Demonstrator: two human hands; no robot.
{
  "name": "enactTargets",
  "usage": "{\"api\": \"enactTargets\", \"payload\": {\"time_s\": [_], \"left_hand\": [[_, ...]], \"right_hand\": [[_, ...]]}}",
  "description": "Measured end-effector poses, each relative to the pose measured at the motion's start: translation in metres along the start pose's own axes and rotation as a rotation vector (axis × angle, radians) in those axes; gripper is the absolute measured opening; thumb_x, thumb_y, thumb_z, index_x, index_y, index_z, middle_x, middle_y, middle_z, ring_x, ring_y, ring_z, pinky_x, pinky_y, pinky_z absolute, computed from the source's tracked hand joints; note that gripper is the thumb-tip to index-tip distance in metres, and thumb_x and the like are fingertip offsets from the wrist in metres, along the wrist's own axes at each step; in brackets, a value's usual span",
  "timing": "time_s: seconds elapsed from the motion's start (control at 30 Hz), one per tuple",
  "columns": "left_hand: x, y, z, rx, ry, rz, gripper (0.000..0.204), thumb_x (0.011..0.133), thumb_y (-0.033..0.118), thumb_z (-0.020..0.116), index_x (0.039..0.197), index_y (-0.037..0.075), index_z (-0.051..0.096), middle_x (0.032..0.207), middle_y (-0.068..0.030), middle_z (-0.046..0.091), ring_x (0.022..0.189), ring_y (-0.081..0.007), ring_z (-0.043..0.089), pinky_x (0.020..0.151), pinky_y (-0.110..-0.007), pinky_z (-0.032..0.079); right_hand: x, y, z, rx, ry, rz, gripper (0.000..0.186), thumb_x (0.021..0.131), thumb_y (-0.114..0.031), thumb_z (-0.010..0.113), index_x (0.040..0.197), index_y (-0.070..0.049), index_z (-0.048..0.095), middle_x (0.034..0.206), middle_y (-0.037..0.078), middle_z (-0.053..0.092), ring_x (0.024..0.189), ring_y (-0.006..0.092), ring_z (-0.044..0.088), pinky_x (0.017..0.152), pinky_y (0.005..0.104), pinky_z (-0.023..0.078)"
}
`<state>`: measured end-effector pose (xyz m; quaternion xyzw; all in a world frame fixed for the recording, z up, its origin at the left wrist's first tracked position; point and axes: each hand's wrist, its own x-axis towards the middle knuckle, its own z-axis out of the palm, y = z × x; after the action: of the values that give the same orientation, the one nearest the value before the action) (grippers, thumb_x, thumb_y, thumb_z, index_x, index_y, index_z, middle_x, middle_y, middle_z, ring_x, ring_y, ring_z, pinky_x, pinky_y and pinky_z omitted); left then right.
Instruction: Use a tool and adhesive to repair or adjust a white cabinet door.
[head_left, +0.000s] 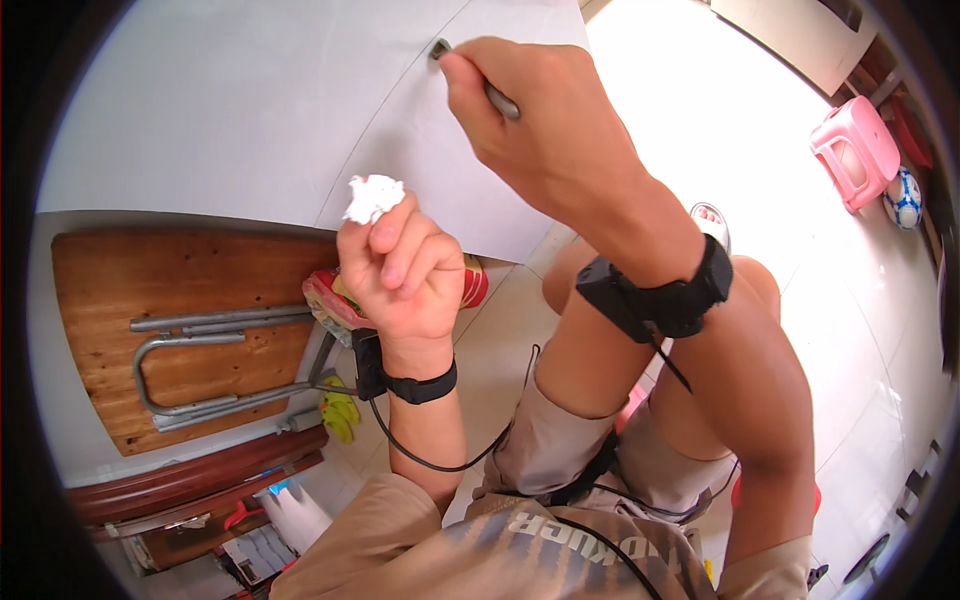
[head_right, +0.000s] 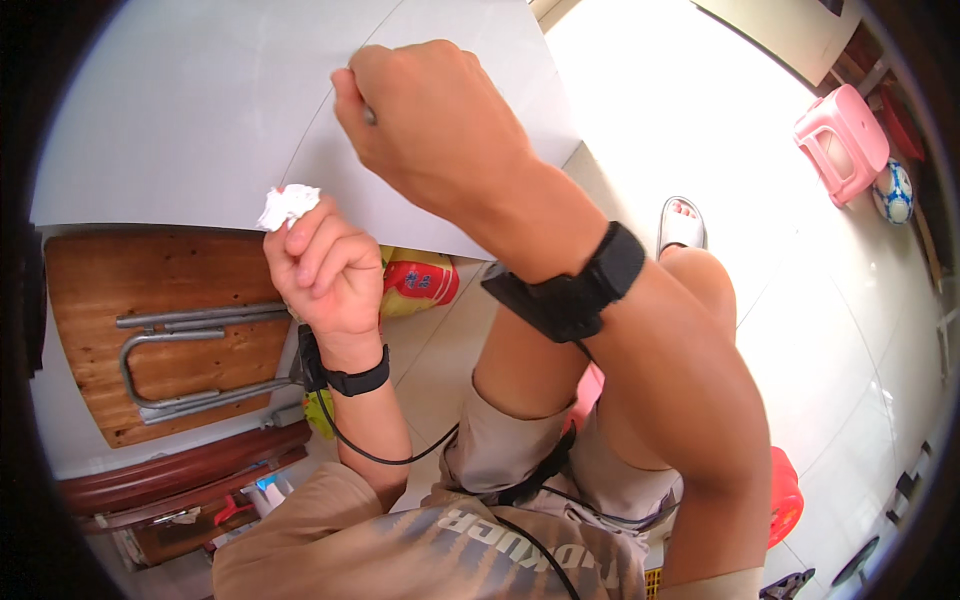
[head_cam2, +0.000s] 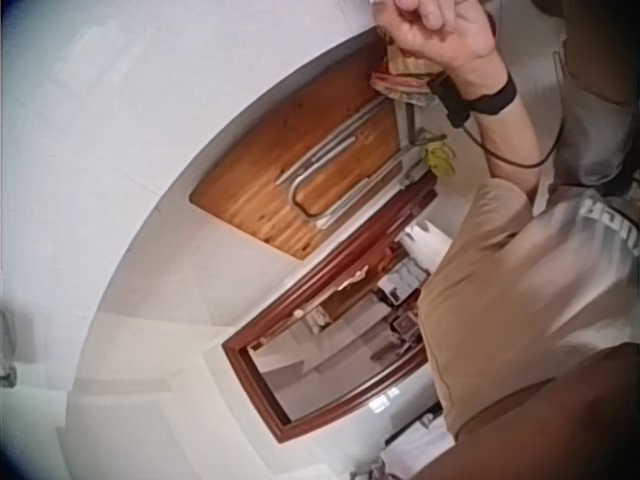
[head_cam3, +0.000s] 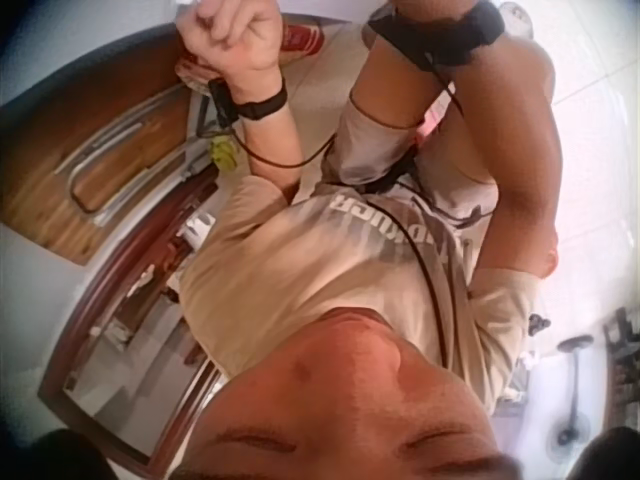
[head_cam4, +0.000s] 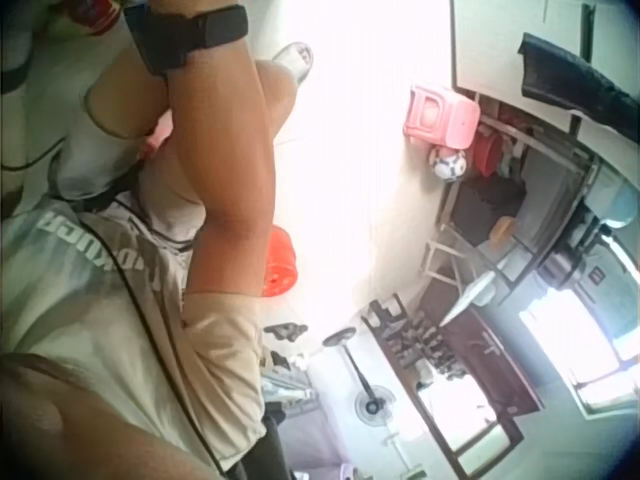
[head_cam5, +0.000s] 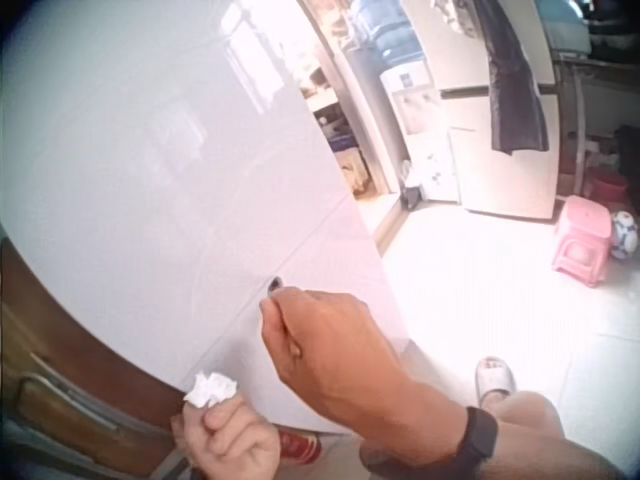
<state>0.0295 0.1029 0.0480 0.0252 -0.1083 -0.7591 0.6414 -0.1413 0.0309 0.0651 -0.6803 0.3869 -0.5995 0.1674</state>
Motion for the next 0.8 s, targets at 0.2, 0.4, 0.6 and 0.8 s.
{"api": "enactTargets", "payload": {"time_s": [0.2,0.4,0.6,0.8], "left_hand": [[-0.001,-0.004,-0.02,0.09,0.156,-0.239,0.015,0.102,0.014,0.055,0.093,0.003,0.06,0.076,-0.0064,0.061,0.05,-0.0108,0.049,0.039,-0.024,0.037],[0.002,-0.005,-0.036,0.28,0.196,-0.321,0.016,0.1,0.019,0.059,0.088,0.009,0.059,0.067,0.0016,0.056,0.044,-0.0081,0.043,0.036,-0.022,0.031],[0.004,0.0,-0.041,0.269,0.271,-0.246,0.013,0.098,0.018,0.06,0.088,0.01,0.059,0.067,0.0026,0.055,0.046,-0.0061,0.042,0.037,-0.021,0.032],[0.013,0.008,-0.053,0.266,0.334,-0.22,0.011,0.097,0.019,0.062,0.091,0.01,0.062,0.069,0.0033,0.056,0.048,-0.0065,0.04,0.04,-0.021,0.028]], "right_hand": [[-0.009,0.004,0.006,-0.031,0.059,-0.071,0.036,0.097,-0.018,0.062,0.067,0.0,0.056,0.056,0.017,0.056,0.052,0.0398,0.055,0.052,0.0466,0.046],[-0.002,-0.007,0.007,-0.023,0.003,-0.032,0.031,0.095,-0.018,0.063,0.068,-0.003,0.056,0.056,0.014,0.056,0.051,0.0374,0.054,0.05,0.045,0.044],[-0.01,-0.001,0.009,0.016,0.074,-0.095,0.031,0.093,-0.018,0.063,0.067,-0.004,0.056,0.053,0.012,0.054,0.049,0.0356,0.053,0.049,0.0438,0.043],[0.001,-0.006,0.012,0.015,0.033,-0.045,0.029,0.092,-0.019,0.062,0.069,-0.004,0.055,0.057,0.012,0.056,0.051,0.0353,0.054,0.051,0.0443,0.044]]}}
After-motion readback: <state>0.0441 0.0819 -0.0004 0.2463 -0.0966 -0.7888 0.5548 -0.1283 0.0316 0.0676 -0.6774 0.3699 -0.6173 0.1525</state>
